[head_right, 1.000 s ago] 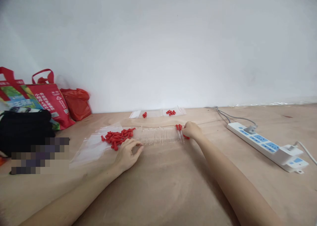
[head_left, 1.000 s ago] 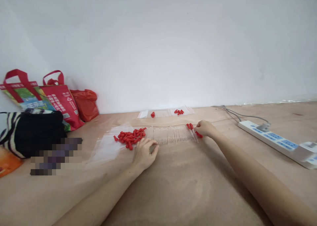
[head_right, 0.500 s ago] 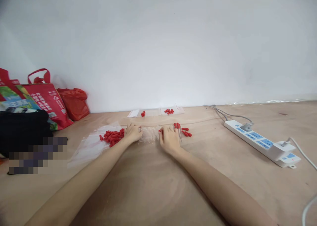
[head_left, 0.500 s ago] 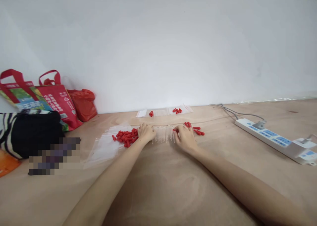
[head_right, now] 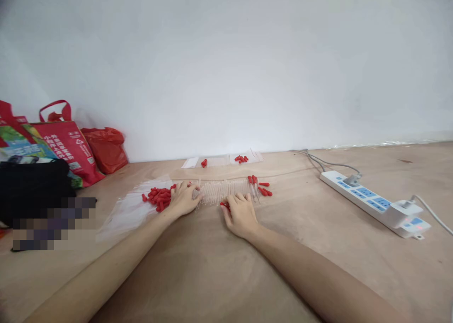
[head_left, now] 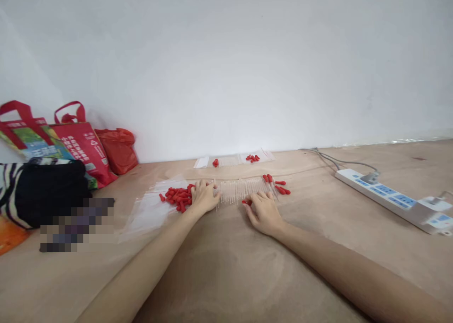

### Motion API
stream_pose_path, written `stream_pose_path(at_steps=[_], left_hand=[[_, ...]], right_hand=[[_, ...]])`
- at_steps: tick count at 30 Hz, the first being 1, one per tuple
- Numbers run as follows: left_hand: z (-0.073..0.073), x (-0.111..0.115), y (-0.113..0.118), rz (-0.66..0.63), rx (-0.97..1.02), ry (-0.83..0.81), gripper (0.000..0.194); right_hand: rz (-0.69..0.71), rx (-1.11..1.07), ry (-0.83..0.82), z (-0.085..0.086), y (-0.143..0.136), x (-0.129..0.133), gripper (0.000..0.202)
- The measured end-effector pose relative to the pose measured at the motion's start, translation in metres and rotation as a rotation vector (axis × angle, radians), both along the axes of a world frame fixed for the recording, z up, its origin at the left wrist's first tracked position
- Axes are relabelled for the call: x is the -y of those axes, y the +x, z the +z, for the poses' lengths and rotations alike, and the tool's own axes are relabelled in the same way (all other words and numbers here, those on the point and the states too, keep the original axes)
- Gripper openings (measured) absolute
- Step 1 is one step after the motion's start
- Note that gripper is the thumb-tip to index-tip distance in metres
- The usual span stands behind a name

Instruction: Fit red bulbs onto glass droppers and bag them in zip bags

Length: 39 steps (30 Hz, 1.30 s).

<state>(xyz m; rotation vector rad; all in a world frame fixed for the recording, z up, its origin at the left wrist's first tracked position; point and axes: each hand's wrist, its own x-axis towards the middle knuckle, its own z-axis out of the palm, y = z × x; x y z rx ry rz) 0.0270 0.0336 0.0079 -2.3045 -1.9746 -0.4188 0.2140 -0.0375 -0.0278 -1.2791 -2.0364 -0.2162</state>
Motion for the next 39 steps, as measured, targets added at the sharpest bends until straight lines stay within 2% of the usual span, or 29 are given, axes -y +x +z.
stream_pose_path(at_steps=[7,10,12,16,21,25,30,32,34,37,39], left_hand=[[-0.013,0.031,-0.018,-0.135,-0.008,0.217,0.023],[-0.020,0.041,-0.024,-0.215,0.013,0.276,0.028],[-0.023,0.046,-0.027,-0.265,0.007,0.302,0.024],[-0.022,0.054,-0.029,-0.324,-0.010,0.362,0.019],[-0.021,0.051,-0.025,-0.345,-0.069,0.350,0.033],[-0.023,0.051,-0.028,-0.377,-0.070,0.330,0.027],[-0.018,0.072,-0.042,-0.516,0.018,0.361,0.018],[-0.016,0.078,-0.045,-0.495,0.097,0.364,0.018],[-0.015,0.079,-0.045,-0.401,0.173,0.301,0.018],[-0.013,0.074,-0.040,-0.251,0.223,0.082,0.023],[-0.011,0.071,-0.037,-0.208,0.228,-0.063,0.018]], right_hand=[[-0.008,0.016,-0.002,-0.002,0.000,0.001,0.008],[0.003,0.028,0.008,-0.003,0.001,0.002,0.008],[0.010,0.030,0.012,-0.003,0.001,0.003,0.007],[0.000,0.034,0.007,-0.003,0.001,0.002,0.007],[0.001,0.041,0.018,-0.003,0.000,0.000,0.007],[0.000,0.034,0.021,-0.004,0.001,-0.001,0.008],[0.007,-0.045,0.021,-0.006,0.002,-0.003,0.011],[0.019,-0.073,0.015,-0.006,0.001,-0.004,0.011],[0.031,-0.082,-0.012,-0.007,0.001,-0.005,0.011],[0.078,-0.078,-0.067,-0.009,0.001,-0.007,0.010],[0.115,-0.077,-0.082,-0.010,0.001,-0.007,0.012]])
